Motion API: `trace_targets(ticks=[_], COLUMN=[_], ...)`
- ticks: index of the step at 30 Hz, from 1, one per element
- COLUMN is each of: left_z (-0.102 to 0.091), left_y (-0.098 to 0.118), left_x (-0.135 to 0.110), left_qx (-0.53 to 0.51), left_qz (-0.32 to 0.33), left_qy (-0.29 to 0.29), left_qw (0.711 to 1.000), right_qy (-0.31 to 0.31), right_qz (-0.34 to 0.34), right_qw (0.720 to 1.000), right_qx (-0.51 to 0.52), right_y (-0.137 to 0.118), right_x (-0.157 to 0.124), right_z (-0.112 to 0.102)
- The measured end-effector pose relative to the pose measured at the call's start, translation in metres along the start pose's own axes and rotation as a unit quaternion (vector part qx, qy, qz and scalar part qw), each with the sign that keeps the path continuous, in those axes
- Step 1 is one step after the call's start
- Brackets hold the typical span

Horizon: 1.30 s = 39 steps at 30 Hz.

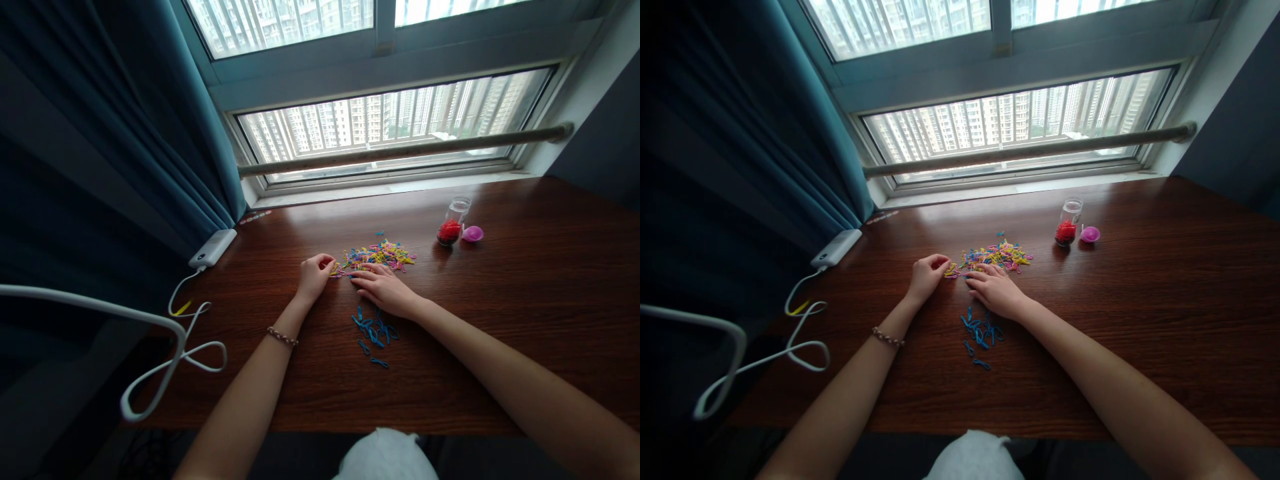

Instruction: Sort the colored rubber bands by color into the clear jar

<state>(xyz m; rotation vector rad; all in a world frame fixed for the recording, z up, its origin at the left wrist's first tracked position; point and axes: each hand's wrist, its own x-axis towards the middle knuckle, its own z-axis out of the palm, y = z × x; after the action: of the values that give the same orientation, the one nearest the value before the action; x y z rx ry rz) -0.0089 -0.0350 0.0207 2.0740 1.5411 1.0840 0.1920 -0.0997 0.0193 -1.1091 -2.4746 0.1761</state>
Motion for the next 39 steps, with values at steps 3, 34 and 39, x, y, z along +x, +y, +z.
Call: trace_targets(ticks=[3,34,39], left_z=[0.000,-0.017,-0.004], left_y=[0.001,0.052,0.052], left_x=[-0.001,-0.016,-0.022], left_qx=[0.012,-0.222,-0.143], left_qz=[-0.003,-0.015,0.062], left_qy=[-0.006,-0.290,-0.261], left_qw=[1.000,0.931,0.953], right_qy=[0.018,0.288,0.292], right_qz=[0.008,0.315,0.291], right_qw=[1.000,0.731,0.727], right_qx=[0.014,0.533,0.548], right_y=[0.002,0.040,0.039], right_x=[0.001,0.004,0.004], right_z=[0.000,-0.013,-0.023])
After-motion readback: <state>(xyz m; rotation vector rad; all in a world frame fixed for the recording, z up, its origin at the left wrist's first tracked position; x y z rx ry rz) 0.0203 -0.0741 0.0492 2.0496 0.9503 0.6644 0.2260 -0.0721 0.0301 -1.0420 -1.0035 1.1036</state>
